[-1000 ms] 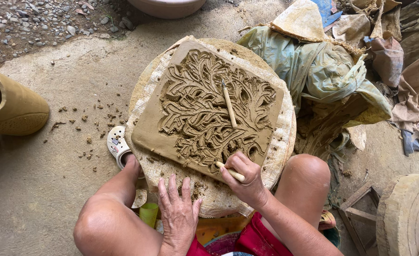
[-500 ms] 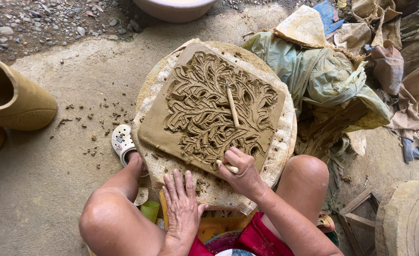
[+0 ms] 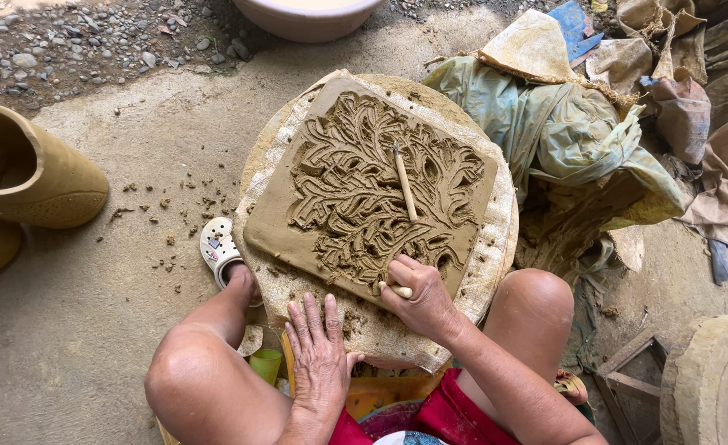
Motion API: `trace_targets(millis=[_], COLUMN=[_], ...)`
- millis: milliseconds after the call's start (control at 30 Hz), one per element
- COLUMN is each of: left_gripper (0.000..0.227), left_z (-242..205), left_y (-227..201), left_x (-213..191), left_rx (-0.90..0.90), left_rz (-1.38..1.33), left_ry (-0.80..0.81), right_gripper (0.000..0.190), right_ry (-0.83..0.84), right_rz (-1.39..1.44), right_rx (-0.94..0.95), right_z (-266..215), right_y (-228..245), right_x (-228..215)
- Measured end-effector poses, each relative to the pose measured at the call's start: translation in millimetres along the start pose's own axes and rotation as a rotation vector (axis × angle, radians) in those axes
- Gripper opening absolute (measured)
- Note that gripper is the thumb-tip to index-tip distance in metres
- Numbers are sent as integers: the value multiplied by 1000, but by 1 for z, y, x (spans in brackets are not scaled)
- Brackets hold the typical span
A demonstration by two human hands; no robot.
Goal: The person carves detailed plant motifs into a flat clay slab using various wooden sculpting tools, cleaning off small fragments of clay by hand as they work.
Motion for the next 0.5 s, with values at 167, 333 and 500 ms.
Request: trace_targets(millis=[167, 333, 500], left_gripper=[130, 130, 130], left_z=[0, 1, 3], left_y=[1, 3, 4], left_x=[-1, -2, -3], left_rx=[-18, -9, -8], left_rz=[-34, -57, -89], left_ry=[23, 6, 15], right_gripper=[26, 26, 26], right_ry=[58, 58, 119], right_rz=[-13, 17, 11], right_rx=[-22, -93, -194], right_z=[2, -1, -6], right_y=[3, 5, -5], right_x=[-4, -7, -6])
Point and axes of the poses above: each hand's wrist, its own z-axis towards the middle knuckle, its own x-axis out of the palm, y = z × x, the point moved 3 cm from there along z, towards the middle knuckle, and after that the axes turned 13 degrees about -x, right-handed, at the moved point
